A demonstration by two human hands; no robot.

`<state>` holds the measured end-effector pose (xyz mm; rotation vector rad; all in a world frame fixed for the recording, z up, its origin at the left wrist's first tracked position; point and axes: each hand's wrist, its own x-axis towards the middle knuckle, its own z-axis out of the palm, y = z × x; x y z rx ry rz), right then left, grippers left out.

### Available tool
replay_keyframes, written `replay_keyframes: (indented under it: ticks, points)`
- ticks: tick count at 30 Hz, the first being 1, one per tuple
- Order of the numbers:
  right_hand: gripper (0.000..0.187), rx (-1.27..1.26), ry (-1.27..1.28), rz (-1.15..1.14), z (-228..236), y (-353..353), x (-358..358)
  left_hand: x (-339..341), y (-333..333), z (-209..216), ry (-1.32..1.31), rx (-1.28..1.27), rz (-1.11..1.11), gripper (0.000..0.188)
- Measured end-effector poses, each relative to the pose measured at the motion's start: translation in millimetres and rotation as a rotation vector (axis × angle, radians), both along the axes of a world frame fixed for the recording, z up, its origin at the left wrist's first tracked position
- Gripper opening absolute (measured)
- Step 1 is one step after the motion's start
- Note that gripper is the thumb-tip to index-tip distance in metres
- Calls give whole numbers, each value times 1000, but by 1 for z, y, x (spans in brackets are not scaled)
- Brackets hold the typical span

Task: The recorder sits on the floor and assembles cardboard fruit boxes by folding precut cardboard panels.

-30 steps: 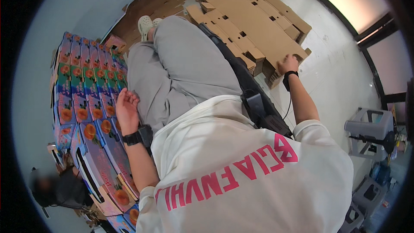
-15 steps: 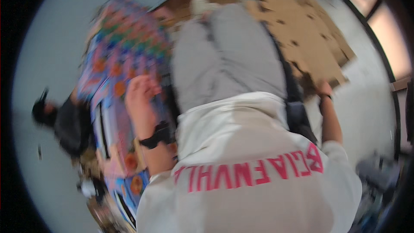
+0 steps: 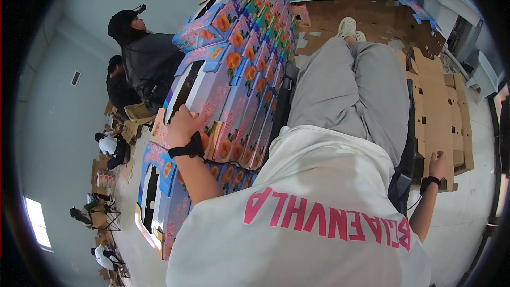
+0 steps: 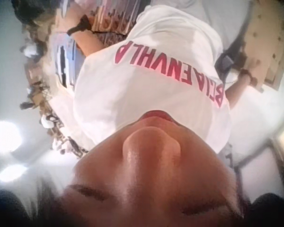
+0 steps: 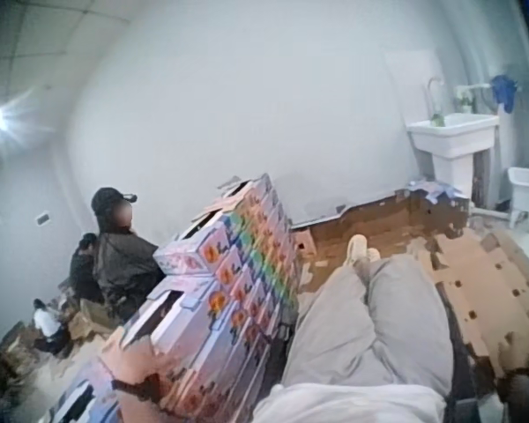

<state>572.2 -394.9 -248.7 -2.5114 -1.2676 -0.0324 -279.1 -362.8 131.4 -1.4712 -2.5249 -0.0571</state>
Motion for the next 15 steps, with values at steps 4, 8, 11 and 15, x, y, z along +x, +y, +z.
replay_keyframes:
  ticks: [4, 8, 11, 15]
  points:
    - [39, 86, 74, 63, 13, 15, -10, -37, 9, -40, -56, 89, -125, 115]
    - [39, 88, 168, 113, 15, 12, -8, -51, 7, -39, -88, 221, -180, 121]
    - [39, 120, 145, 89, 12, 5, -1, -40, -6, -20, 7, 334, -170, 115]
    - [39, 166, 138, 109, 7, 0, 6, -8, -28, 19, 144, 513, -224, 100]
